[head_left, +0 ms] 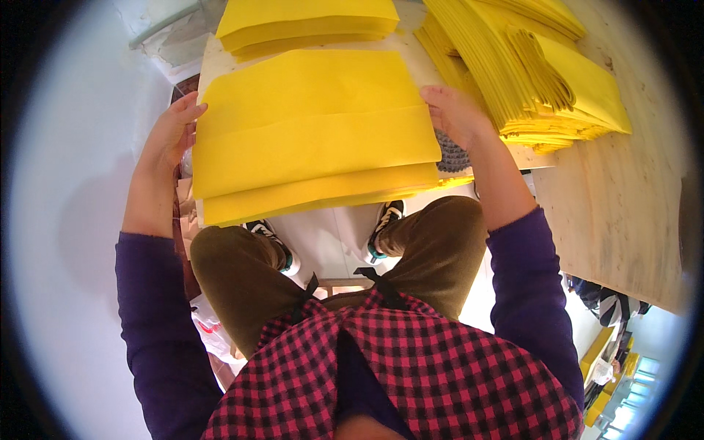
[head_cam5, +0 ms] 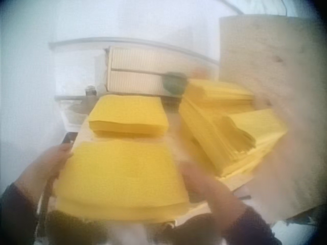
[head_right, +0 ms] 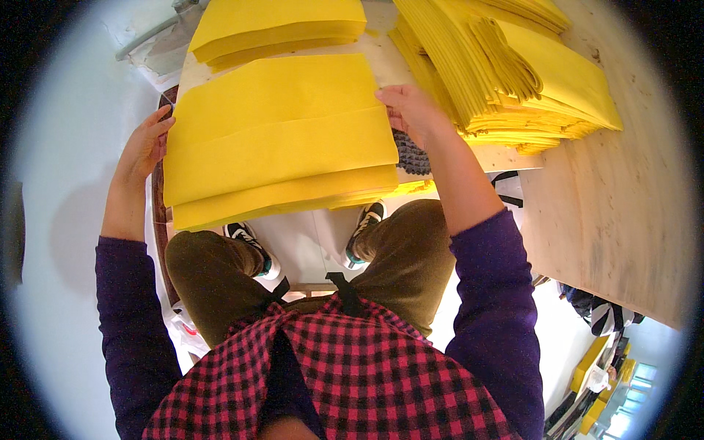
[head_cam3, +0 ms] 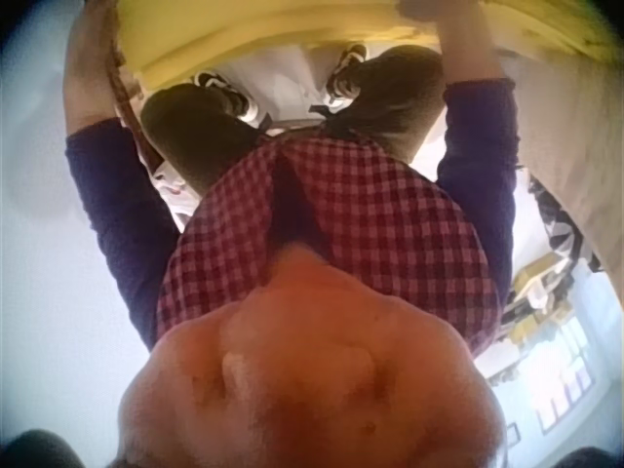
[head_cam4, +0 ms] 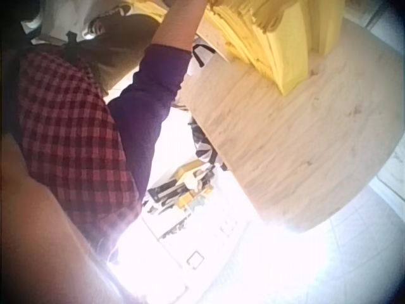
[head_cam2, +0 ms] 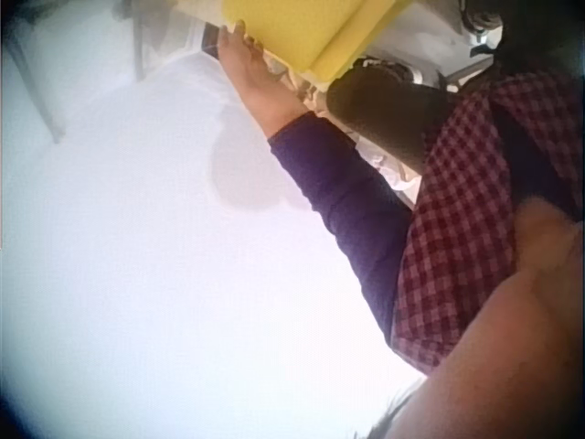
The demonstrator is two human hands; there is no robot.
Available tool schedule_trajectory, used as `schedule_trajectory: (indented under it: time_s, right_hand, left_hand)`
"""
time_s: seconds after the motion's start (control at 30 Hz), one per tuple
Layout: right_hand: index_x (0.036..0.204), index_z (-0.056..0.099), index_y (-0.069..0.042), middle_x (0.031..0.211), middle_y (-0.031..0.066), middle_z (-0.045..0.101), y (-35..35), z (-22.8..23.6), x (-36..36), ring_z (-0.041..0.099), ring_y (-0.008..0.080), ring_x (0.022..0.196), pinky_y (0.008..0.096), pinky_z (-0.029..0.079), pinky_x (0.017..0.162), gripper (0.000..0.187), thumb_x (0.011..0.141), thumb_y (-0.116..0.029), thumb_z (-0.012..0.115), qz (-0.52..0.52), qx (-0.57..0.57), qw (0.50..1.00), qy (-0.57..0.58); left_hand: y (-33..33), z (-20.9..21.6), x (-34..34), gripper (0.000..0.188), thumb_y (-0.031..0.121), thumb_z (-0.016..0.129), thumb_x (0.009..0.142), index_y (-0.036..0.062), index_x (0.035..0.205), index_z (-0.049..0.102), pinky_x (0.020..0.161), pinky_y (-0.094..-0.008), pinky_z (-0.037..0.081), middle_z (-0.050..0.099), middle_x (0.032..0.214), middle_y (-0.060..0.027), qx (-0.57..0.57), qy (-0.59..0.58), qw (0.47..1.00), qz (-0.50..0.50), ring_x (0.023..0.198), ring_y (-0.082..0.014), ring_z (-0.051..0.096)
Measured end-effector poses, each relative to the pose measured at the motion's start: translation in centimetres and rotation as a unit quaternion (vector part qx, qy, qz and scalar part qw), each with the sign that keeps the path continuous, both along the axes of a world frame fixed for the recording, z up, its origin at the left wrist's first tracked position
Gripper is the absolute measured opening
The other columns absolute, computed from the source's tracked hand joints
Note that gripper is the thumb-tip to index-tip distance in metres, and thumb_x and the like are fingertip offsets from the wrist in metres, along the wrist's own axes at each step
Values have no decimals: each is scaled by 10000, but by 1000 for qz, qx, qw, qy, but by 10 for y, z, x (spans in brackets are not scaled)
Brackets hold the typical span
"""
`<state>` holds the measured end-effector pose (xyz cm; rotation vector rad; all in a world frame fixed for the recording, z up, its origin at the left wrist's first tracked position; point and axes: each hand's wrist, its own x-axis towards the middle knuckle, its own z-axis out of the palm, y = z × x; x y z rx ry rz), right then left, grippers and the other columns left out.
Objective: The person repeatedly picks up stacks of yellow foam sheets, aligns them, and places them on a growing pile on a wooden workbench. The person uses both hands to handle the sheets and occasionally uses a small dark tool to adjust the edges.
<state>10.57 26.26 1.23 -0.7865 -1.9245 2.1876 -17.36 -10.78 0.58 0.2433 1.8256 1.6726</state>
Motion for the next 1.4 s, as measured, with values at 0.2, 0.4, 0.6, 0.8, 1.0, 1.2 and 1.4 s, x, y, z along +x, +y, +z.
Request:
schedule_trajectory:
  time_s: [0.2,0.4,0.6,0.8,1.0,1.2,1.4]
  right_hand:
    - [974,619,-4,842,37,640,29,-4,-35,611,117,718,260,512,662,207,891,-192,641,18,41,998,-36]
    - [956,640,-70,753,-48,593,44,-5,-49,469,45,580,183,381,503,165,835,-155,713,39,45,994,-91]
    - [863,625,-85,678,-66,565,38,-4,-49,406,14,499,165,330,445,102,830,-121,714,16,150,986,-75]
    - [924,622,-75,629,-45,552,38,2,-50,413,34,447,180,306,405,134,829,-114,709,14,123,990,-63]
    - [978,621,-47,641,-46,559,36,17,-52,415,21,441,178,293,376,180,834,-122,698,46,200,974,-97]
    - [989,609,-50,702,-46,604,39,19,-65,399,-8,417,129,309,354,158,852,-97,672,50,146,983,-100]
    - [955,605,-68,738,-44,621,44,13,-68,452,-13,443,116,366,376,131,852,-100,678,40,146,985,-87]
  left_hand:
    - [20,-5,-21,544,82,610,871,29,1371,403,779,-267,507,629,1136,-76,-33,19,999,-2,935,-142,630]
    - [17,-11,-29,444,47,596,870,8,1294,473,803,-279,534,637,1114,-91,6,11,1000,-28,942,-170,646]
    - [7,-10,-24,377,69,649,839,0,1199,559,806,-254,509,658,1055,-60,-6,48,999,-13,898,-145,638]
    - [7,4,-30,313,87,671,821,33,1124,617,529,-165,366,658,871,24,-94,81,991,-59,572,-26,459]
    - [10,11,-34,246,62,664,823,49,1065,628,382,-152,251,650,808,26,-95,64,992,-52,443,-7,350]
    - [13,12,-31,232,18,650,826,31,1057,621,364,-123,312,659,803,6,-66,33,997,-24,415,-9,393]
    - [12,24,-21,238,13,622,851,16,1088,600,473,-111,472,666,871,-22,-55,23,997,-40,546,-26,559]
